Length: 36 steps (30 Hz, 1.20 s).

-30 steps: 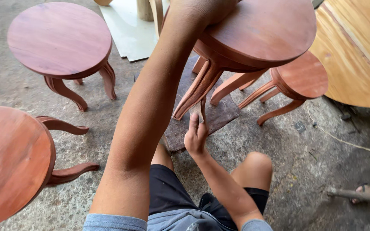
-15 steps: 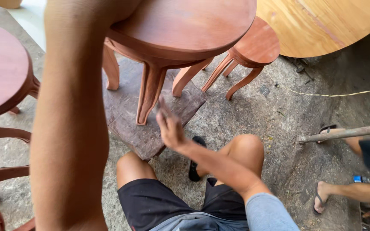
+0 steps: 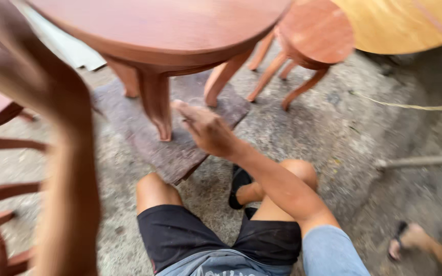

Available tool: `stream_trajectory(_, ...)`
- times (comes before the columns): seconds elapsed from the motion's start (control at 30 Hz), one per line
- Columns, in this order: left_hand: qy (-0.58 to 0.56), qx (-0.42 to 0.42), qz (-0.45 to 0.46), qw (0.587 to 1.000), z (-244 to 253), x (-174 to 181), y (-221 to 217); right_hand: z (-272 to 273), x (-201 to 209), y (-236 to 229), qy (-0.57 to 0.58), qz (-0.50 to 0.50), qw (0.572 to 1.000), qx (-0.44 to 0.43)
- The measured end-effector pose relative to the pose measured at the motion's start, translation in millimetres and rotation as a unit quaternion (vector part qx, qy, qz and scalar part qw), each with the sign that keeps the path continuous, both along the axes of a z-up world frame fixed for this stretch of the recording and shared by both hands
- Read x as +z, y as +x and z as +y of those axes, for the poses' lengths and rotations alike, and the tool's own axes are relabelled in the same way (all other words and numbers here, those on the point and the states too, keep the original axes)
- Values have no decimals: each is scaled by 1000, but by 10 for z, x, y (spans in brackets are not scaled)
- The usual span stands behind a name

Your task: The person sands and polishes several wooden stools using a piece of sandpaper. They handle the stools one by one, rubbing the circular seats and curved legs by hand to smooth the wood surfaces.

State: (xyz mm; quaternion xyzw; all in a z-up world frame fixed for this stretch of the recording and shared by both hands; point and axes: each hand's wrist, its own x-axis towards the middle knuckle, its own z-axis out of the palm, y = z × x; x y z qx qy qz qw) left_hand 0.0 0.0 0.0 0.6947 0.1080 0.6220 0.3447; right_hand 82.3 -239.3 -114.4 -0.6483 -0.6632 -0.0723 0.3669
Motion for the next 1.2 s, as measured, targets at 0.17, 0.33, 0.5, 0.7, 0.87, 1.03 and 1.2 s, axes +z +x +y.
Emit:
stream_trajectory(0.17, -63, -98, 113, 987, -787, -959, -509, -61, -106, -11, -166, -65, 984, 24)
stream_trajectory(0.33, -228, -302, -3, 926, -916, -1304, -262, -81, -360, -119, -247, -86, 961, 93)
stream_trajectory(0.5, -258, -280, 2, 925, -955, -1470, -265, -86, -527, -251, -283, -53, 948, 135)
stream_trajectory(0.7, -221, -243, -6, 944, -925, -1675, -169, -105, -618, -353, -309, -76, 933, 166)
stream_trajectory(0.87, -117, -150, 18, 982, -914, -1628, -132, -122, -707, -389, -305, -66, 934, 175)
stream_trajectory(1.03, -118, -123, 56, 984, -898, -1721, -145, -141, -732, -346, -294, -81, 937, 168)
stream_trajectory(1.2, -123, -100, 68, 985, -909, -2068, -141, -215, -698, -330, -302, -115, 933, 156)
